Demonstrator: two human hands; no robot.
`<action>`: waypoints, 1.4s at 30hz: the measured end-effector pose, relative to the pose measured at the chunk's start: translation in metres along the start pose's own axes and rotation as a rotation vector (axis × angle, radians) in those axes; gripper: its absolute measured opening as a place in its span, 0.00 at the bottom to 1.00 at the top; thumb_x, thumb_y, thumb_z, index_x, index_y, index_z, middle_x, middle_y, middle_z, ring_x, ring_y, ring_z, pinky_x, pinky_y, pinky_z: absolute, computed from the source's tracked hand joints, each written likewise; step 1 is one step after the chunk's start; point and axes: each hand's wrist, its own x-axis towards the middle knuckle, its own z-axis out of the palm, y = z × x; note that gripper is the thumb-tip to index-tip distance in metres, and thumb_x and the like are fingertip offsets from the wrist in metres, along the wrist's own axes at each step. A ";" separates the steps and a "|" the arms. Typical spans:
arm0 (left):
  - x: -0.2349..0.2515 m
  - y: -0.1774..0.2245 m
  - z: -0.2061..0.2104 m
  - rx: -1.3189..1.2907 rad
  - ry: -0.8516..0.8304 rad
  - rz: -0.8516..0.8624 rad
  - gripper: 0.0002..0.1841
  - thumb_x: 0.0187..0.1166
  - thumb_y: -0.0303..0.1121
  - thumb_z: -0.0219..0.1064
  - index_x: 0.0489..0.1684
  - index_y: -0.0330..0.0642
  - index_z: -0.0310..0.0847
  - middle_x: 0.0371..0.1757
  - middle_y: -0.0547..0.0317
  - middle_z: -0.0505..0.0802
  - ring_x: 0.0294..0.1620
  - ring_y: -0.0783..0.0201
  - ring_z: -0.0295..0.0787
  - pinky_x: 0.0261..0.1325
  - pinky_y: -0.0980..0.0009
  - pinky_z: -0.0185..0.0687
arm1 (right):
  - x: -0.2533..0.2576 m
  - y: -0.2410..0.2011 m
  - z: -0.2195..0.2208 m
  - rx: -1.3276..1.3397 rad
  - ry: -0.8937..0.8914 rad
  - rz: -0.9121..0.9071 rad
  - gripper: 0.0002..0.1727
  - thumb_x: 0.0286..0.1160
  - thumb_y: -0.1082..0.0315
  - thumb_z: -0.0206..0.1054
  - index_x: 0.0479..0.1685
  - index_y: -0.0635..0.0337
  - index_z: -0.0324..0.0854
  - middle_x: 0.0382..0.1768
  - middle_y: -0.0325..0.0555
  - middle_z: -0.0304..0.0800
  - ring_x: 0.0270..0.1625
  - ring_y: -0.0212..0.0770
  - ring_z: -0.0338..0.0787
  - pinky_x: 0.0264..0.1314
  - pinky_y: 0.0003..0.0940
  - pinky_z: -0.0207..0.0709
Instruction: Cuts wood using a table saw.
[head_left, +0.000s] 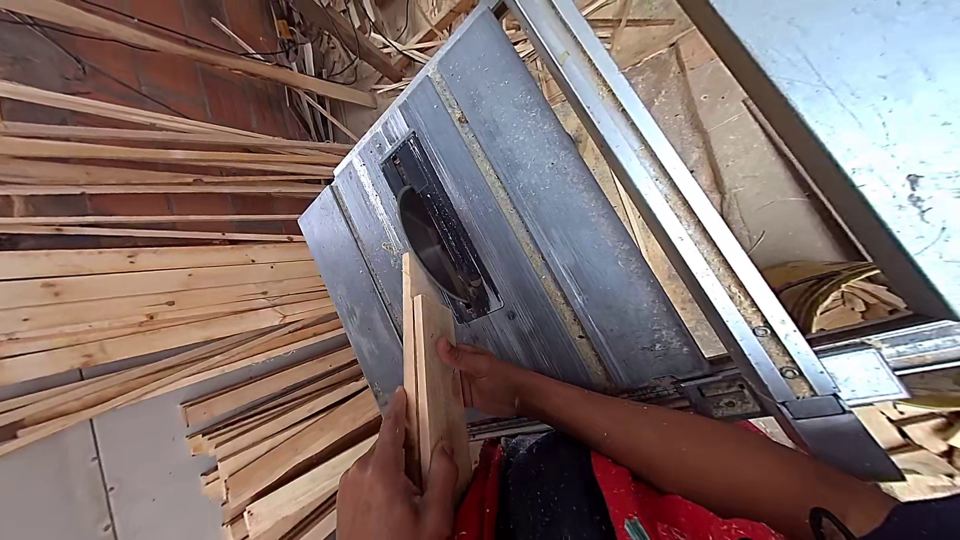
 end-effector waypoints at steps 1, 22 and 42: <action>0.000 0.003 0.002 -0.011 0.013 0.004 0.40 0.71 0.49 0.67 0.83 0.33 0.69 0.31 0.61 0.93 0.23 0.65 0.88 0.24 0.58 0.85 | -0.001 -0.001 -0.001 -0.005 0.000 -0.012 0.23 0.94 0.51 0.46 0.68 0.57 0.74 0.57 0.42 0.92 0.63 0.35 0.91 0.71 0.38 0.83; 0.005 0.020 0.069 0.000 0.275 -0.049 0.40 0.66 0.46 0.69 0.74 0.20 0.75 0.37 0.52 0.97 0.28 0.64 0.93 0.27 0.60 0.88 | -0.018 -0.003 0.002 -0.103 0.142 0.014 0.29 0.92 0.44 0.47 0.73 0.58 0.72 0.59 0.45 0.89 0.64 0.36 0.89 0.72 0.39 0.82; -0.003 0.019 0.075 -0.001 0.320 -0.078 0.39 0.67 0.47 0.68 0.73 0.21 0.76 0.37 0.54 0.97 0.27 0.65 0.93 0.26 0.61 0.88 | -0.018 0.002 0.004 -0.103 0.115 0.003 0.27 0.91 0.44 0.49 0.70 0.57 0.75 0.56 0.43 0.91 0.61 0.36 0.91 0.70 0.38 0.83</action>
